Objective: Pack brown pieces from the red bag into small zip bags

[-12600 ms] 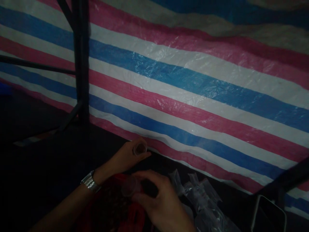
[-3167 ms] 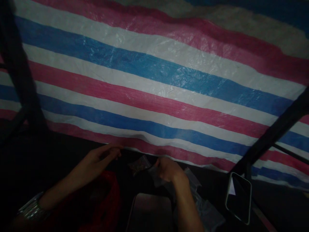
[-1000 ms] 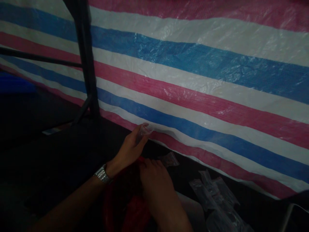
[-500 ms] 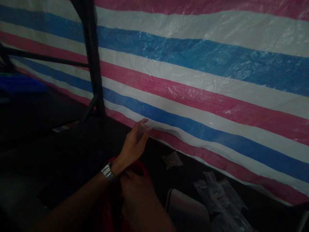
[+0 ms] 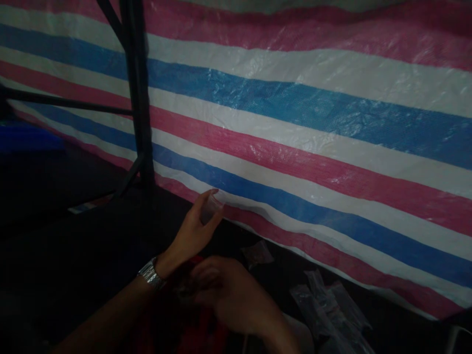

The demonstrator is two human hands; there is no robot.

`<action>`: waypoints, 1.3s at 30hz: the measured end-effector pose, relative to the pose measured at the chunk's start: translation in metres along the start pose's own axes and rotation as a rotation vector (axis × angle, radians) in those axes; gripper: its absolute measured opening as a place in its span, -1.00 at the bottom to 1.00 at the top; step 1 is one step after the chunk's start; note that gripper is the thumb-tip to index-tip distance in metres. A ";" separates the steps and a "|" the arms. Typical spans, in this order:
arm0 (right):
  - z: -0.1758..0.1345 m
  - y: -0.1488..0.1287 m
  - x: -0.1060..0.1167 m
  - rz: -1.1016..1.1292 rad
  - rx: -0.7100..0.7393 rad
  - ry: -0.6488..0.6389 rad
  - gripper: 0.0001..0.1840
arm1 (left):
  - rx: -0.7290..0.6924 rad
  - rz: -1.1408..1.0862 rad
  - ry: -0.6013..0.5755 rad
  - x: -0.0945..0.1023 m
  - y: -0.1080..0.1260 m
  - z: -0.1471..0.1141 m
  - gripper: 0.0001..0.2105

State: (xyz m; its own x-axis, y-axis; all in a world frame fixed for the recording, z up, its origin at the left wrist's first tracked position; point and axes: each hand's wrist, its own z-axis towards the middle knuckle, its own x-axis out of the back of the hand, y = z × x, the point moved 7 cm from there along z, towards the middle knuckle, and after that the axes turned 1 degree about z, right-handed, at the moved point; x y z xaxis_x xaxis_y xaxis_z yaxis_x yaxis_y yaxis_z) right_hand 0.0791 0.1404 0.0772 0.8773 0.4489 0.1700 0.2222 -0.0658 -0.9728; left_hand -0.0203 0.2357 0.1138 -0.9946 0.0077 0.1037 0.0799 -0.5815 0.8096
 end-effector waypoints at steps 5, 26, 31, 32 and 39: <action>-0.028 -0.031 0.037 0.161 0.084 0.003 -0.72 | 0.038 -0.059 -0.165 -0.009 0.002 0.000 -0.60; -0.050 -0.075 0.075 -0.844 0.536 0.664 -0.37 | 0.105 -0.166 -0.531 -0.046 0.009 -0.023 -0.56; -0.054 -0.082 0.073 -0.916 0.593 0.705 -0.43 | 0.116 -0.165 -0.514 -0.045 0.009 -0.021 -0.54; -0.057 -0.086 0.073 -0.926 0.611 0.737 -0.47 | 0.120 -0.165 -0.508 -0.044 0.009 -0.021 -0.53; -0.057 -0.089 0.033 -0.805 0.522 0.516 -0.63 | 0.130 -0.151 -0.398 -0.028 0.008 -0.010 -0.58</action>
State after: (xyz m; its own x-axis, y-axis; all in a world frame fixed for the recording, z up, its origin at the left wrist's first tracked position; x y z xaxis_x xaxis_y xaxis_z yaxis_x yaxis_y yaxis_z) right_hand 0.1126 0.1108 0.1786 0.6557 -0.2457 0.7139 0.7103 0.5214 -0.4729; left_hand 0.0071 0.2224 0.1116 -0.8945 0.4126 0.1722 -0.0317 -0.4428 0.8961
